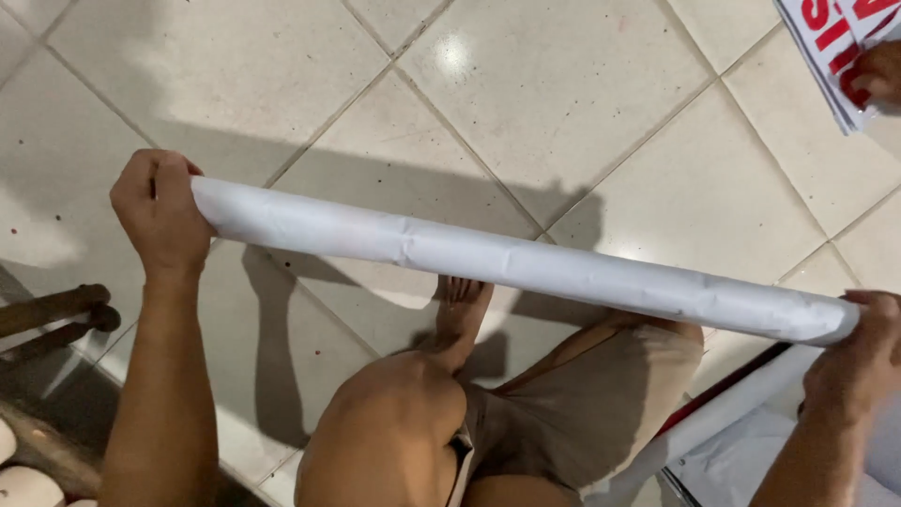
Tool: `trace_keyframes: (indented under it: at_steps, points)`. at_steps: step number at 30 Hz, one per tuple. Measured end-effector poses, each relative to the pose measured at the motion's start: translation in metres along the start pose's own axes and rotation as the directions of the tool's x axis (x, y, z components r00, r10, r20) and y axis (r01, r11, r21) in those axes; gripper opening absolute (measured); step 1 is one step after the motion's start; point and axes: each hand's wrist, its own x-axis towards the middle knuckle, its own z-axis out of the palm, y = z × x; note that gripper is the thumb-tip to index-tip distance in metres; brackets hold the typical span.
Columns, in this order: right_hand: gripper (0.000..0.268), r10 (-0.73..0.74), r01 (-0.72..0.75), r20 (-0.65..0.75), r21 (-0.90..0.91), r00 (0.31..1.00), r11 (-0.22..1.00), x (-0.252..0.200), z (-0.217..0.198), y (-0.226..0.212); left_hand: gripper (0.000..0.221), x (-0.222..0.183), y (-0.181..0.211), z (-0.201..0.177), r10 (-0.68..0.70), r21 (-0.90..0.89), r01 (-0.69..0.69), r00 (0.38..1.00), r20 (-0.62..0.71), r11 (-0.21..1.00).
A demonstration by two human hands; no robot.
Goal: Rolling up large printed banners on the floor for storage or transport.
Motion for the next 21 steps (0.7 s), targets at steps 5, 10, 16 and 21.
trace_keyframes:
  at_steps: [5,10,16,21]
  points:
    - [0.02,-0.801,0.729,-0.032,-0.395,0.597,0.559,0.028,-0.024,0.089,0.033,0.002,-0.011,-0.012,-0.066,0.108,0.056,0.994,0.089,0.993]
    - [0.009,-0.677,0.663,-0.157,-0.137,0.719,0.736,0.039,-0.01,0.071,0.022,0.027,0.009,-0.009,-0.506,0.342,0.432,0.847,0.166,0.835]
    - [0.036,-0.233,0.242,-0.083,0.14,0.969,0.96,0.001,0.0,-0.002,0.029,0.002,-0.002,-0.016,-0.08,0.017,0.079,0.991,0.107,0.997]
    - [0.04,0.0,-0.001,-0.056,-0.02,0.998,1.0,-0.019,0.005,-0.061,0.027,-0.011,-0.044,-0.014,0.064,-0.001,-0.064,0.993,0.097,0.998]
